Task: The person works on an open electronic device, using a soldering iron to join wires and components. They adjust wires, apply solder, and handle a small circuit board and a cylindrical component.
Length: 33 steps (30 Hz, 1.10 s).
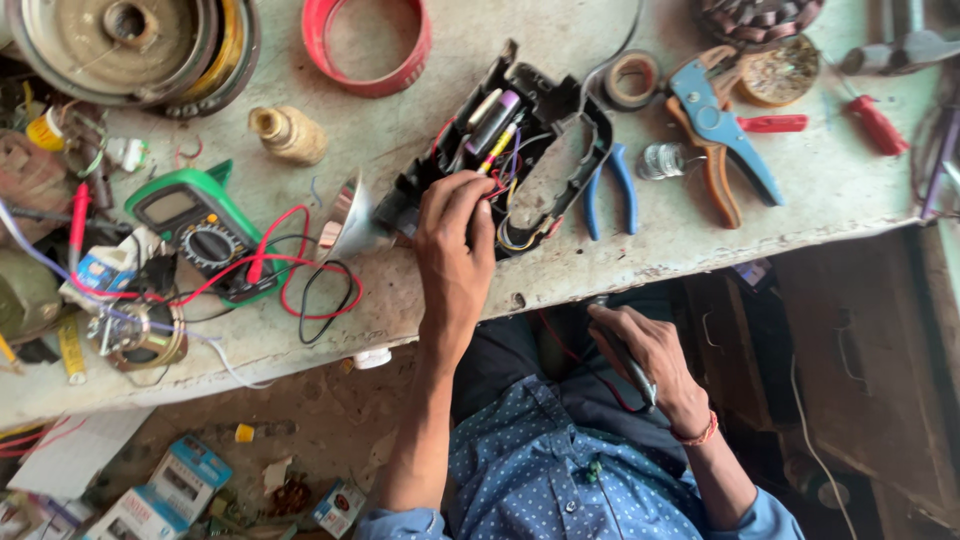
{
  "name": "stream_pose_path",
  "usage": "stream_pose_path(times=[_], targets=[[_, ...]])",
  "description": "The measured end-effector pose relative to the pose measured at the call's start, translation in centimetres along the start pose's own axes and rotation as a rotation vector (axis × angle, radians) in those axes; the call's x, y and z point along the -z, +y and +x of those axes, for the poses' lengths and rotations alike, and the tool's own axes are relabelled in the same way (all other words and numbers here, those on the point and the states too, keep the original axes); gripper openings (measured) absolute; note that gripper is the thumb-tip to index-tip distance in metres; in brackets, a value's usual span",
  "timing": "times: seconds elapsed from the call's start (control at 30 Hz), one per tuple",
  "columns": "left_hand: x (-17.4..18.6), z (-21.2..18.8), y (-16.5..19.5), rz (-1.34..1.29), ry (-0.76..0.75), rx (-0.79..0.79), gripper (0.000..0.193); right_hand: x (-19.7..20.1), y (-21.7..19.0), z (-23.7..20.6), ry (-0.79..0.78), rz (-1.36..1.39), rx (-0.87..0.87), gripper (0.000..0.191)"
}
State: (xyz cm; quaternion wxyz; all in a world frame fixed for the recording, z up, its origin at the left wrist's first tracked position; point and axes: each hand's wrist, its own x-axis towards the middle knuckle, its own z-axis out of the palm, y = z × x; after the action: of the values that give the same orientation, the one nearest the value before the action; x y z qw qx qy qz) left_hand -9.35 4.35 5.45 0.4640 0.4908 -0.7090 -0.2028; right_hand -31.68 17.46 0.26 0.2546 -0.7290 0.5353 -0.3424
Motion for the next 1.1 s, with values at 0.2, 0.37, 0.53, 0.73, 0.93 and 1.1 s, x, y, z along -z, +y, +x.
stream_pose_path(times=[0.2, 0.37, 0.53, 0.73, 0.93, 1.1], targets=[[0.1, -0.1, 0.5, -0.018, -0.013, 0.003, 0.019, 6.3, 1.2, -0.7, -0.120, 0.039, 0.049, 0.037], [0.0, -0.3, 0.6, 0.002, -0.031, 0.027, 0.019, 15.5, 8.0, 0.0, 0.358, -0.679, -0.299, 0.010], [0.0, -0.5, 0.5, 0.000, -0.014, -0.004, 0.020, 23.1, 15.4, 2.8, 0.536, -1.097, -0.304, 0.019], [0.0, -0.4, 0.2, -0.025, -0.012, 0.010, 0.020, 23.9, 16.6, 4.4, 0.365, -1.030, -0.619, 0.027], [0.1, -0.4, 0.1, -0.045, -0.020, 0.006, 0.020, 23.7, 16.5, 4.7, 0.425, -0.975, -0.417, 0.037], [0.3, -0.4, 0.1, -0.054, -0.024, 0.010, 0.021, 23.5, 16.7, 5.7, 0.526, -0.894, -0.432, 0.042]])
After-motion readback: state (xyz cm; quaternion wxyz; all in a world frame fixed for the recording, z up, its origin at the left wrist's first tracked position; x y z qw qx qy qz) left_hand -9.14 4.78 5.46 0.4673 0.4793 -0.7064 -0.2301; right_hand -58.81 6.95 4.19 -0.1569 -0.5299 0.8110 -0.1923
